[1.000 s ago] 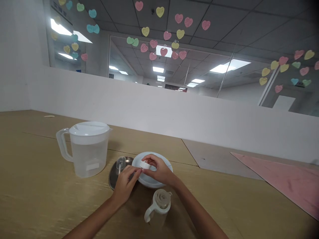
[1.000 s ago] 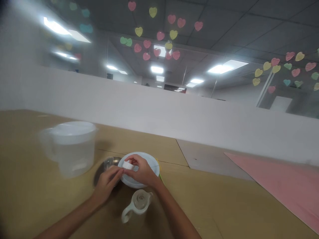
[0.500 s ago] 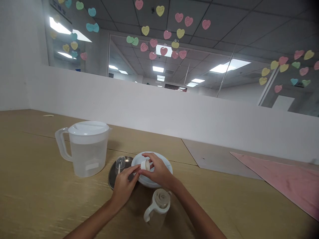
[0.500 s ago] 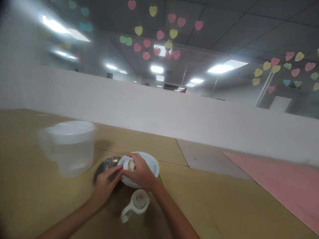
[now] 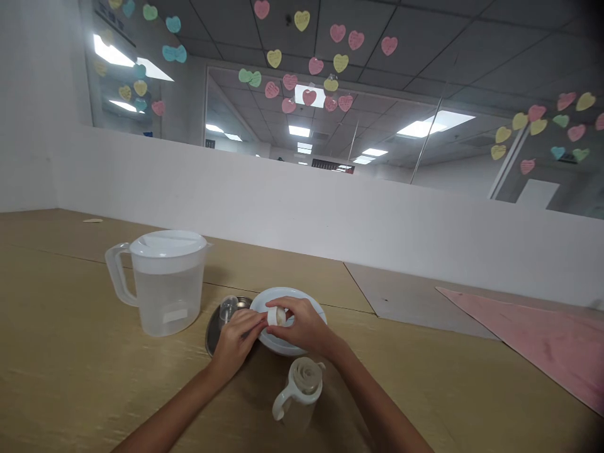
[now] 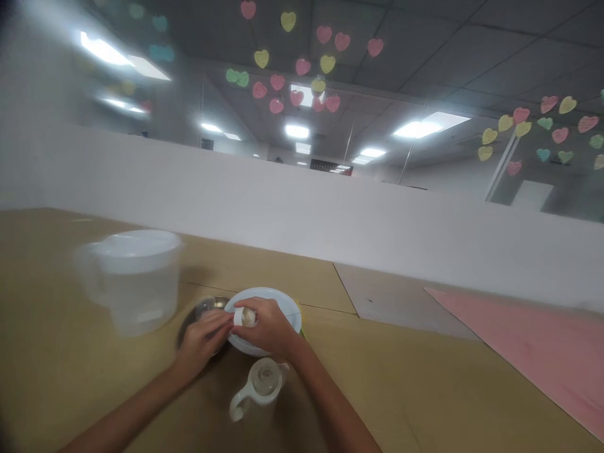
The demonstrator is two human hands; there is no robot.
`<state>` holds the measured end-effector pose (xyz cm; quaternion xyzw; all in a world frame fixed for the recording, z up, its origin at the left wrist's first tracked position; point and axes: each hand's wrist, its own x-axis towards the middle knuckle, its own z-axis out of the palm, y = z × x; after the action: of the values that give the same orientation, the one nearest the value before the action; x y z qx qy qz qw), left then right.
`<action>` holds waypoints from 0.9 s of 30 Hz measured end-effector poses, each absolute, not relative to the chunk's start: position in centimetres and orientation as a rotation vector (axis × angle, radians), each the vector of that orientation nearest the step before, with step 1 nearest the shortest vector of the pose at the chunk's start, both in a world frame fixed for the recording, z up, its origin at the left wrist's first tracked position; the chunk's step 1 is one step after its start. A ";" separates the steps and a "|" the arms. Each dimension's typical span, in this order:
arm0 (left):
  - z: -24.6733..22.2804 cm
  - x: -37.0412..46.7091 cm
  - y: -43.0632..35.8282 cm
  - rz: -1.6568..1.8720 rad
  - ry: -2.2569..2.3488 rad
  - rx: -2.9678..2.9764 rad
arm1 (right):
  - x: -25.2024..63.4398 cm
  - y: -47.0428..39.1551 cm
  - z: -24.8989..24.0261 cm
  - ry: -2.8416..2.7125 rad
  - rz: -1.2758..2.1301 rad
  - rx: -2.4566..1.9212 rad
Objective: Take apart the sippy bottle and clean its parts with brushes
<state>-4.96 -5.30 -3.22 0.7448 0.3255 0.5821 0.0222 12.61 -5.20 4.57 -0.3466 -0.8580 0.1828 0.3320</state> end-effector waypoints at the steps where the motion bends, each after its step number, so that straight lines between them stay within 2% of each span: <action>1: -3.3 -5.1 -5.1 1.804 0.996 2.331 | 12.5 -5.3 4.7 -2.242 0.452 -0.895; 19: -3.9 -6.3 -4.4 1.849 0.824 2.772 | 11.9 -7.6 5.9 -2.417 0.150 -0.785; 27: -2.2 -5.2 -6.1 1.997 0.746 2.746 | 12.7 -8.8 7.7 -2.327 0.328 -0.765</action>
<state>-5.20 -6.15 -2.22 0.7789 0.2116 0.5663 -0.1666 12.72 -8.82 7.69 -0.2923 -0.8892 0.1255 0.3287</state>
